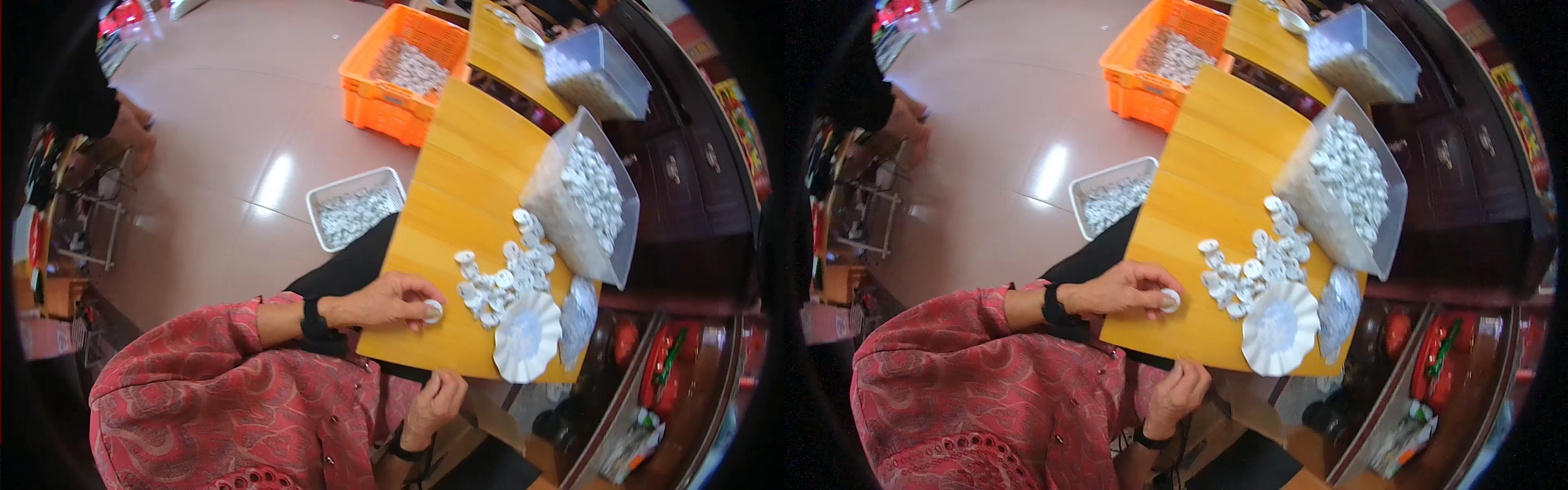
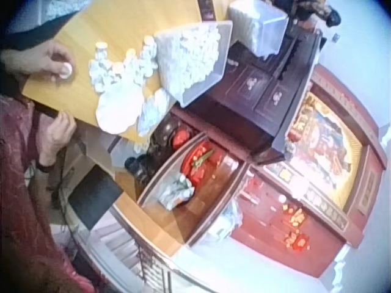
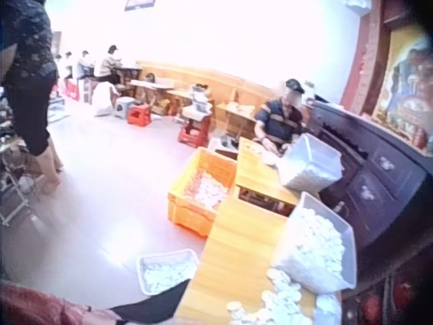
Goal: The person is assembling small white plastic components by fitting parts together by hand.
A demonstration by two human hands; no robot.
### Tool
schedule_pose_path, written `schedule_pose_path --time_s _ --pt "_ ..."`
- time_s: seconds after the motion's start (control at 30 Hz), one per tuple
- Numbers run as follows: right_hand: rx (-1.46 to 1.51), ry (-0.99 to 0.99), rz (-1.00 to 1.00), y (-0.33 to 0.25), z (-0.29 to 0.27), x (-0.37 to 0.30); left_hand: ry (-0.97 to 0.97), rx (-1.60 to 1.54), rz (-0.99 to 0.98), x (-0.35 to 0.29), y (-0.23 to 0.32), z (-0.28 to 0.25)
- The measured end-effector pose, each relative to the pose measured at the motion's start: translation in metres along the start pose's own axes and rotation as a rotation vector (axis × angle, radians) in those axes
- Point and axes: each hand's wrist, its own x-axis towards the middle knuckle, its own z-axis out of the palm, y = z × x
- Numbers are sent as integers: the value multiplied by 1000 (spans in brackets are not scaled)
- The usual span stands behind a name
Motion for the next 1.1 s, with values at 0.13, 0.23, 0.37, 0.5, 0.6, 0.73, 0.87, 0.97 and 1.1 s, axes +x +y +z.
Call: schedule_pose_path --time_s 0.13,0.23,0.37,0.5,0.6,0.73,0.87,0.97,1.1 --pt "425 68 295 -6 14 3 -10 -12 30 -1 0 -2" --pt "666 51 514 -21 14 16 -42 -6 46 -3 3 0" --pt "798 12 611 -22 17 25 -60 -8 26 -4 3 2" --pt "867 68 651 -20 19 27 -87 12 -40 -2 1 5" --pt "808 54 620 -13 24 24 -98 4 -48 -3 3 6" --pt "712 56 483 -14 31 29 -34 110 46 -3 8 10" --pt "738 72 428 -18 25 38 -91 145 71 3 1 14" --pt "714 92 421 -15 22 38 -68 563 336 12 -6 21" --pt "694 121 368 -10 24 37 -40 740 345 12 -6 30"
